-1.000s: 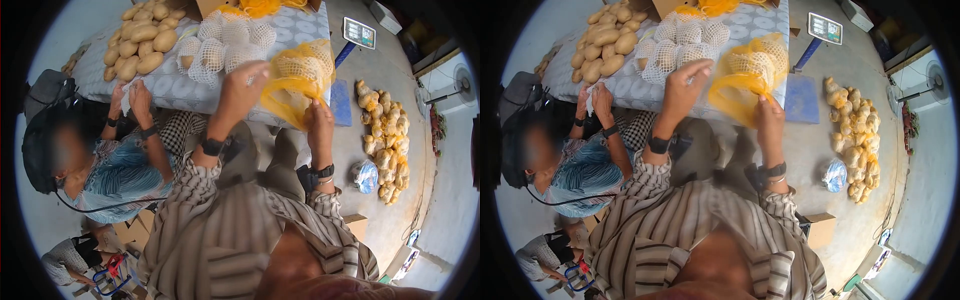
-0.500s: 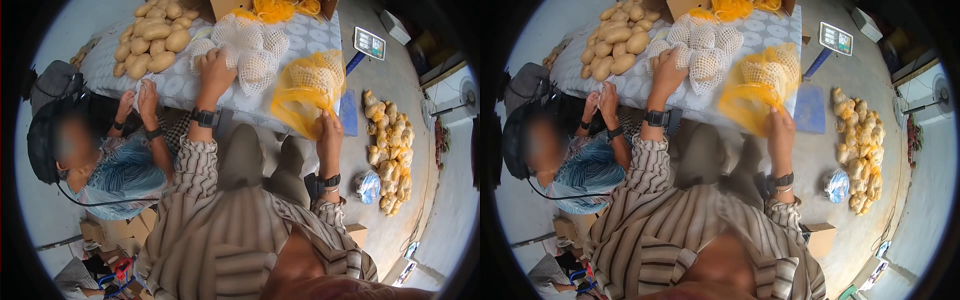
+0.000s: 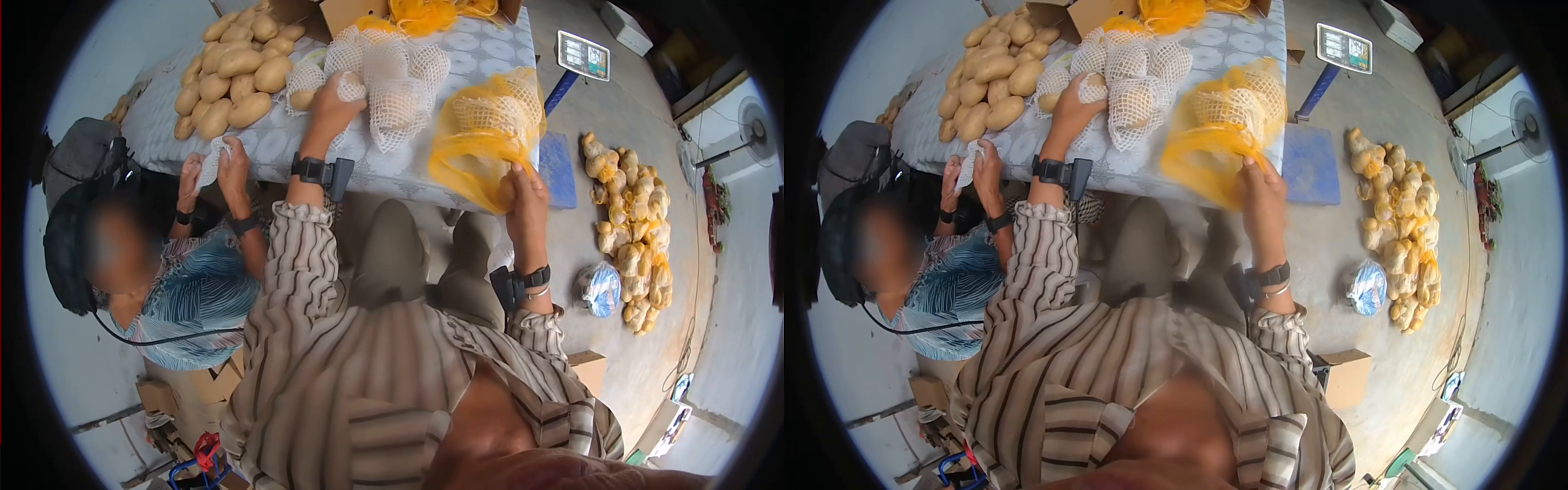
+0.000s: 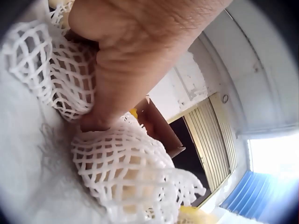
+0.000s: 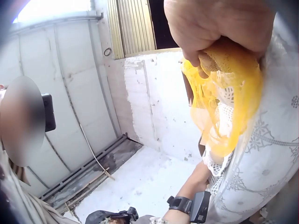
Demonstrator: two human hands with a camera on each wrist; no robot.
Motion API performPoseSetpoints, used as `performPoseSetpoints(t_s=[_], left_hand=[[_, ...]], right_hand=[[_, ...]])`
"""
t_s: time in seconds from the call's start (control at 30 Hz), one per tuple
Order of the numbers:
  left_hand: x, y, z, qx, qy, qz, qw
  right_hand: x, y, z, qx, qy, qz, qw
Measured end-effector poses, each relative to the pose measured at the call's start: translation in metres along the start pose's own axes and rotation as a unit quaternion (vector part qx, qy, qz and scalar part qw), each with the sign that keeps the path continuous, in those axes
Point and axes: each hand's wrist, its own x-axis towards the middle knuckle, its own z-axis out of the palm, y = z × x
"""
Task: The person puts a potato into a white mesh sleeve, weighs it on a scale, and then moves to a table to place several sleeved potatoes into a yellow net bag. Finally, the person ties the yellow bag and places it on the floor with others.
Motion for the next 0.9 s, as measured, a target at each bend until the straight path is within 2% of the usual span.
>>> performPoseSetpoints(t_s=[0.03, 0.07, 0.1, 0.13, 0.17, 0.2, 0.23, 0.27, 0.33, 0.37, 0.43, 0.47, 0.5, 0.57, 0.6, 0.67, 0.7, 0.77, 0.8, 0.87, 0.9], left_hand=[[-0.004, -0.001, -0.005, -0.191, -0.011, -0.069, 0.979], [-0.009, 0.000, -0.007, -0.374, -0.024, -0.137, 0.917], [-0.015, 0.016, -0.024, -0.460, -0.018, -0.193, 0.866], [-0.022, 0.018, -0.032, -0.461, -0.021, -0.192, 0.866], [-0.027, 0.015, -0.041, -0.591, -0.005, -0.208, 0.779], [-0.033, 0.011, -0.048, -0.706, 0.011, -0.219, 0.673], [-0.040, 0.016, -0.054, -0.735, 0.017, -0.190, 0.651], [-0.053, 0.021, -0.059, -0.735, 0.016, -0.191, 0.651], [-0.084, 0.058, -0.082, -0.811, 0.000, -0.222, 0.541], [-0.095, 0.062, -0.079, -0.812, 0.001, -0.224, 0.539], [-0.113, 0.074, -0.071, -0.852, -0.214, -0.224, 0.421], [-0.119, 0.093, -0.064, -0.817, -0.220, -0.224, 0.484], [-0.118, 0.110, -0.056, -0.793, -0.252, -0.202, 0.516], [-0.118, 0.136, -0.037, -0.800, -0.327, -0.208, 0.458], [-0.118, 0.145, -0.029, -0.804, -0.323, -0.205, 0.456], [-0.117, 0.155, -0.008, -0.764, -0.374, -0.214, 0.481], [-0.116, 0.158, 0.000, -0.766, -0.373, -0.212, 0.479], [-0.115, 0.164, 0.012, -0.791, -0.373, -0.211, 0.436], [-0.115, 0.169, 0.012, -0.791, -0.374, -0.210, 0.435], [-0.117, 0.178, 0.010, -0.821, -0.293, -0.242, 0.426], [-0.117, 0.182, 0.009, -0.821, -0.294, -0.242, 0.426]], right_hand=[[0.000, 0.000, -0.001, 0.000, 0.005, -0.002, 1.000], [0.000, 0.000, 0.000, 0.010, 0.004, -0.001, 1.000], [-0.001, 0.001, 0.000, 0.019, 0.001, 0.000, 1.000], [-0.001, 0.001, 0.001, 0.019, 0.004, 0.000, 1.000], [-0.001, 0.000, 0.003, 0.017, 0.009, -0.001, 1.000], [-0.001, -0.001, 0.005, 0.016, 0.015, -0.001, 1.000], [-0.001, -0.001, 0.006, 0.017, 0.015, -0.001, 1.000], [0.000, -0.001, 0.008, 0.020, 0.016, -0.007, 1.000], [0.000, -0.001, 0.010, 0.022, 0.017, -0.012, 1.000], [0.000, -0.002, 0.011, 0.024, 0.025, -0.012, 0.999], [0.001, -0.001, 0.011, 0.021, 0.031, -0.013, 0.999], [0.002, 0.000, 0.010, 0.030, 0.026, -0.011, 0.999], [0.002, 0.000, 0.009, 0.040, 0.021, -0.010, 0.999], [-0.003, -0.008, 0.015, 0.047, 0.033, -0.004, 0.998], [-0.007, -0.012, 0.017, 0.059, 0.047, 0.001, 0.997], [-0.014, -0.018, 0.015, 0.025, 0.040, -0.013, 0.999], [-0.019, -0.021, 0.014, -0.004, 0.038, -0.026, 0.999], [-0.028, -0.032, 0.014, -0.002, 0.018, -0.033, 0.999], [-0.032, -0.035, 0.013, 0.003, -0.001, -0.040, 0.999], [-0.037, -0.034, 0.011, -0.026, -0.025, -0.058, 0.998], [-0.040, -0.034, 0.011, -0.056, -0.051, -0.075, 0.994]])
